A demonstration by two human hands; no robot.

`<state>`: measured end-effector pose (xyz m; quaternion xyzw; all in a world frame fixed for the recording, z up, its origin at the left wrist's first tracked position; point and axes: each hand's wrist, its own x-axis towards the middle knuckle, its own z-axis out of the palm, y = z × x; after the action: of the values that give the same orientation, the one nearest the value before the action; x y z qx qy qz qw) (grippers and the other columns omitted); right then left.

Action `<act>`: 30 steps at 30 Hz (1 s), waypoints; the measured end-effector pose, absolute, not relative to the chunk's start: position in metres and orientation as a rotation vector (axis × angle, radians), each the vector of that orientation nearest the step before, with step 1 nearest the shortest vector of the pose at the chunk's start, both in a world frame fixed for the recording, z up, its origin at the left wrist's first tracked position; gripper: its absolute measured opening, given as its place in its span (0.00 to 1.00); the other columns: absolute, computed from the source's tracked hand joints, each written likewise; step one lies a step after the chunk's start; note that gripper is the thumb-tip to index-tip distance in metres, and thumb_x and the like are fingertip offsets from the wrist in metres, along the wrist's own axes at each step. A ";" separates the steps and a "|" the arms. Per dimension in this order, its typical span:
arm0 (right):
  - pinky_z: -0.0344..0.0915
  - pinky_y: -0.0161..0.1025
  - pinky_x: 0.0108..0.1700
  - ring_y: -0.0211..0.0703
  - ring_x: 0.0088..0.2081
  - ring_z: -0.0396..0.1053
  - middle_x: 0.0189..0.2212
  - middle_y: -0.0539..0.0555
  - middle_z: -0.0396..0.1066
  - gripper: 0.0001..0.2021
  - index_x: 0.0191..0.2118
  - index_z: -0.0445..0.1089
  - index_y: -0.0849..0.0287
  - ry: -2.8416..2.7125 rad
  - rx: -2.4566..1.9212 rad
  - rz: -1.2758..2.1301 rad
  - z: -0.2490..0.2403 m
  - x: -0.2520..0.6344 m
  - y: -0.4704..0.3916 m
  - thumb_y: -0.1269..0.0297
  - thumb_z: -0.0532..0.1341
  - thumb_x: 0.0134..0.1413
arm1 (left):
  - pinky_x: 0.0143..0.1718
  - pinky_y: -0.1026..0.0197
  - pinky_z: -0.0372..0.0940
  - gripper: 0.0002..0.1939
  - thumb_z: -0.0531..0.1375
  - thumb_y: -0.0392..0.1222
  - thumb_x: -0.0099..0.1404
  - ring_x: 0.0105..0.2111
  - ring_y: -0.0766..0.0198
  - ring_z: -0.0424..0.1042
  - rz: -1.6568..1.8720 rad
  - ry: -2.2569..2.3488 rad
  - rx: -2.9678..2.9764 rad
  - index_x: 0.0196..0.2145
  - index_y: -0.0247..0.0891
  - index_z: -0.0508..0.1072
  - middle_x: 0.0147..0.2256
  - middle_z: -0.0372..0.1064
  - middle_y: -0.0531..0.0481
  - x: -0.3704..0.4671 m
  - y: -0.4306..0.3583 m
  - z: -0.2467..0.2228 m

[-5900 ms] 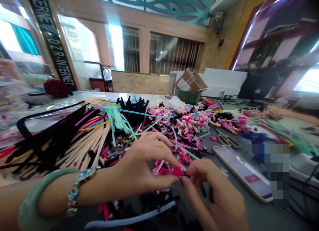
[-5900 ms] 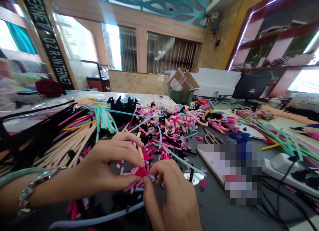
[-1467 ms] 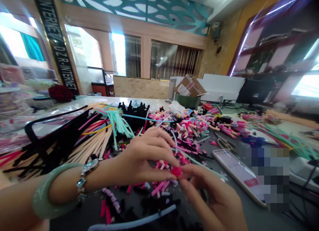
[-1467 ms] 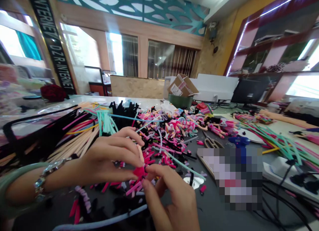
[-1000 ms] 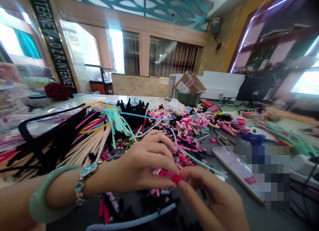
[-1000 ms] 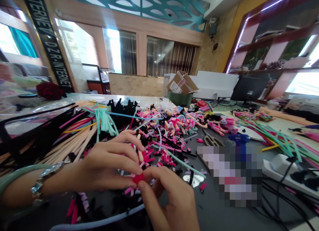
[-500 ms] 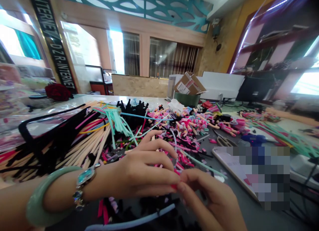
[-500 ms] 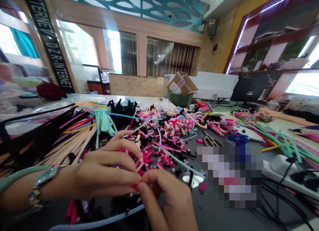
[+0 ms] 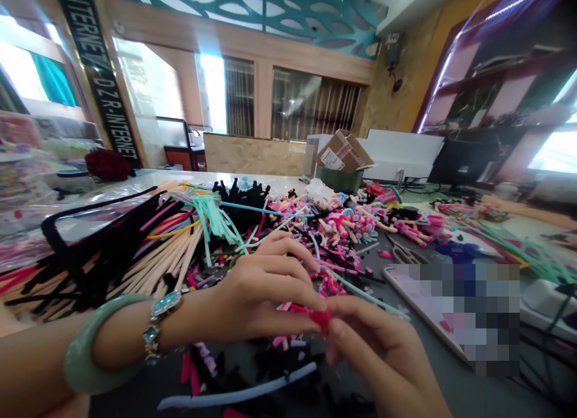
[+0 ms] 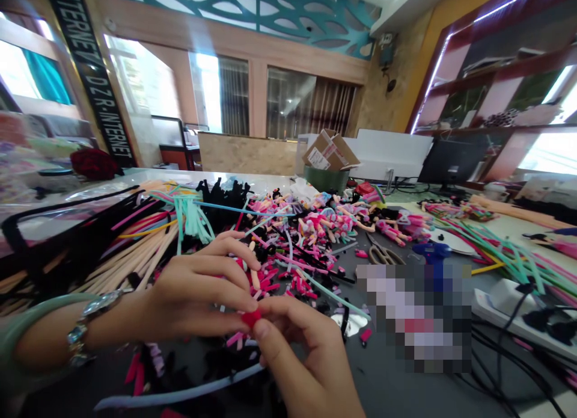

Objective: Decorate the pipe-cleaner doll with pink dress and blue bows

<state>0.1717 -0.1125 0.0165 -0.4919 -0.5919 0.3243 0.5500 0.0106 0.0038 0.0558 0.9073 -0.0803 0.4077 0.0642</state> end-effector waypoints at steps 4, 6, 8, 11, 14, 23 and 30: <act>0.66 0.31 0.28 0.36 0.24 0.68 0.20 0.48 0.69 0.09 0.38 0.74 0.56 -1.362 -1.127 0.738 0.018 0.171 -0.112 0.64 0.58 0.56 | 0.47 0.55 0.64 0.06 0.68 0.35 0.54 0.38 0.60 0.70 1.205 -0.213 2.735 0.32 0.34 0.76 0.26 0.74 0.49 0.011 0.003 0.058; 0.66 0.32 0.28 0.37 0.24 0.68 0.20 0.48 0.69 0.08 0.38 0.74 0.57 -1.375 -1.134 0.681 0.018 0.171 -0.111 0.64 0.58 0.54 | 0.46 0.54 0.65 0.06 0.68 0.35 0.54 0.38 0.59 0.70 1.207 -0.202 2.727 0.32 0.34 0.76 0.25 0.74 0.48 0.011 0.002 0.058; 0.66 0.33 0.27 0.38 0.24 0.68 0.20 0.49 0.69 0.07 0.36 0.74 0.57 -1.386 -1.156 0.634 0.017 0.170 -0.111 0.64 0.59 0.54 | 0.44 0.55 0.65 0.07 0.67 0.34 0.54 0.38 0.59 0.70 1.220 -0.201 2.714 0.32 0.34 0.76 0.26 0.74 0.48 0.011 0.002 0.058; 0.65 0.34 0.27 0.39 0.24 0.67 0.23 0.51 0.70 0.07 0.34 0.72 0.58 -1.383 -1.197 0.611 0.014 0.170 -0.111 0.61 0.59 0.53 | 0.43 0.55 0.65 0.06 0.67 0.34 0.55 0.38 0.59 0.70 1.238 -0.197 2.706 0.32 0.36 0.75 0.25 0.74 0.49 0.011 0.004 0.056; 0.65 0.34 0.27 0.39 0.25 0.67 0.23 0.50 0.69 0.07 0.34 0.70 0.57 -1.390 -1.267 0.584 0.010 0.171 -0.112 0.60 0.59 0.54 | 0.43 0.54 0.65 0.06 0.67 0.35 0.55 0.38 0.59 0.70 1.251 -0.195 2.704 0.32 0.36 0.76 0.25 0.74 0.49 0.012 0.006 0.054; 0.63 0.31 0.27 0.37 0.26 0.67 0.23 0.49 0.68 0.06 0.32 0.69 0.57 -1.379 -1.232 0.332 0.015 0.172 -0.111 0.63 0.58 0.56 | 0.44 0.54 0.63 0.06 0.67 0.35 0.55 0.38 0.59 0.69 1.196 -0.142 2.723 0.32 0.35 0.76 0.26 0.74 0.49 0.013 0.006 0.052; 0.61 0.28 0.25 0.35 0.24 0.63 0.21 0.48 0.64 0.11 0.27 0.65 0.57 -1.350 -1.188 0.248 0.013 0.169 -0.113 0.62 0.53 0.61 | 0.44 0.53 0.63 0.05 0.66 0.36 0.56 0.38 0.58 0.69 1.193 -0.128 2.752 0.32 0.36 0.75 0.26 0.74 0.49 0.011 0.003 0.056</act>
<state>0.1686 -0.1127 0.0126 -0.5158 -0.5861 0.1077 0.6155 0.0108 0.0029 0.0563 0.9145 -0.0425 0.3963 0.0695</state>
